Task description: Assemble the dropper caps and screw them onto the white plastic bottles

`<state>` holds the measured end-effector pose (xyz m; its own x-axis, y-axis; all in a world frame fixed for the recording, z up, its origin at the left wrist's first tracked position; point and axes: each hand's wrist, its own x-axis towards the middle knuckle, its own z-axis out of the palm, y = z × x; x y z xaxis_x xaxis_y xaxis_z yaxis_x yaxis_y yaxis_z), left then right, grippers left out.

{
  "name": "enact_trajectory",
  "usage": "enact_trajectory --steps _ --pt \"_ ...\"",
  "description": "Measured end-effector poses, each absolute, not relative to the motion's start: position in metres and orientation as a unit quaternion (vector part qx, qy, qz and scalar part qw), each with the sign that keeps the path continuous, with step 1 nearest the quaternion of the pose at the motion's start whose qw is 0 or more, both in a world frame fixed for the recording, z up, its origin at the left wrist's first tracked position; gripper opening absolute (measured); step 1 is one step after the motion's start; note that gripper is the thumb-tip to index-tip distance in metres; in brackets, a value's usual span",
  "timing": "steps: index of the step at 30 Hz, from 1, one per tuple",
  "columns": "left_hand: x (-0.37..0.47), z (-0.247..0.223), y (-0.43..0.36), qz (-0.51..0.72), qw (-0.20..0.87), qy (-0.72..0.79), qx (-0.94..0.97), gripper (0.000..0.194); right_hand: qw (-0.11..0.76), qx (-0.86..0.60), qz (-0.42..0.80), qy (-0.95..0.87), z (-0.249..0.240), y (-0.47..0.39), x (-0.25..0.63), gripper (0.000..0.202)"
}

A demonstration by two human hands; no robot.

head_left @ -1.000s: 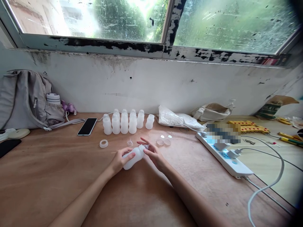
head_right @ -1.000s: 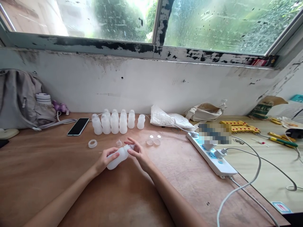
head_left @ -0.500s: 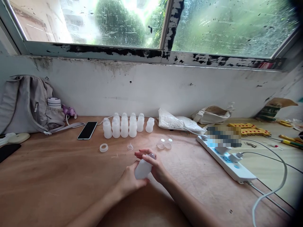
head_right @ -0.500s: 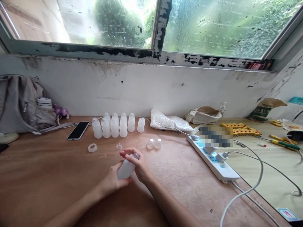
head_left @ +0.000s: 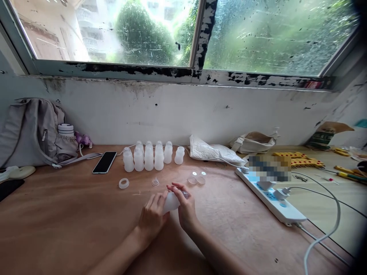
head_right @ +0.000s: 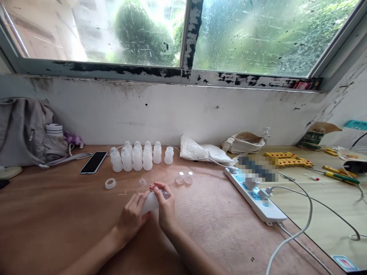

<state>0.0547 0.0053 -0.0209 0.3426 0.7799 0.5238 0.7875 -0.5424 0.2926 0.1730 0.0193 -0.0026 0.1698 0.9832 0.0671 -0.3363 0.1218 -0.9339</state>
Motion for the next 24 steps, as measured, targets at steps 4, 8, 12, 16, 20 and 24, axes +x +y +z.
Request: enact_trajectory --steps 4,8,12,16,20,24 --pt "0.049 -0.016 0.012 -0.357 -0.052 -0.479 -0.801 0.049 0.617 -0.394 0.463 -0.500 0.002 0.038 0.190 0.036" --pt "0.042 -0.016 0.017 -0.410 -0.105 -0.512 -0.748 0.063 0.601 -0.504 0.260 -0.563 0.001 0.063 0.228 0.031" --pt "0.039 -0.020 0.020 -0.419 -0.115 -0.520 -0.735 0.057 0.495 -0.637 0.112 -0.581 -0.011 0.084 0.260 0.034" --pt "0.038 -0.019 0.020 -0.427 -0.117 -0.500 -0.744 0.042 0.465 -0.647 0.106 -0.594 -0.025 0.091 0.268 0.030" --pt "0.033 -0.018 0.022 -0.417 -0.121 -0.505 -0.746 0.044 0.468 -0.637 0.112 -0.602 -0.034 0.092 0.263 0.027" --pt "0.023 -0.017 0.028 -0.408 -0.143 -0.507 -0.745 0.046 0.476 -0.625 0.126 -0.606 -0.034 0.091 0.259 0.028"
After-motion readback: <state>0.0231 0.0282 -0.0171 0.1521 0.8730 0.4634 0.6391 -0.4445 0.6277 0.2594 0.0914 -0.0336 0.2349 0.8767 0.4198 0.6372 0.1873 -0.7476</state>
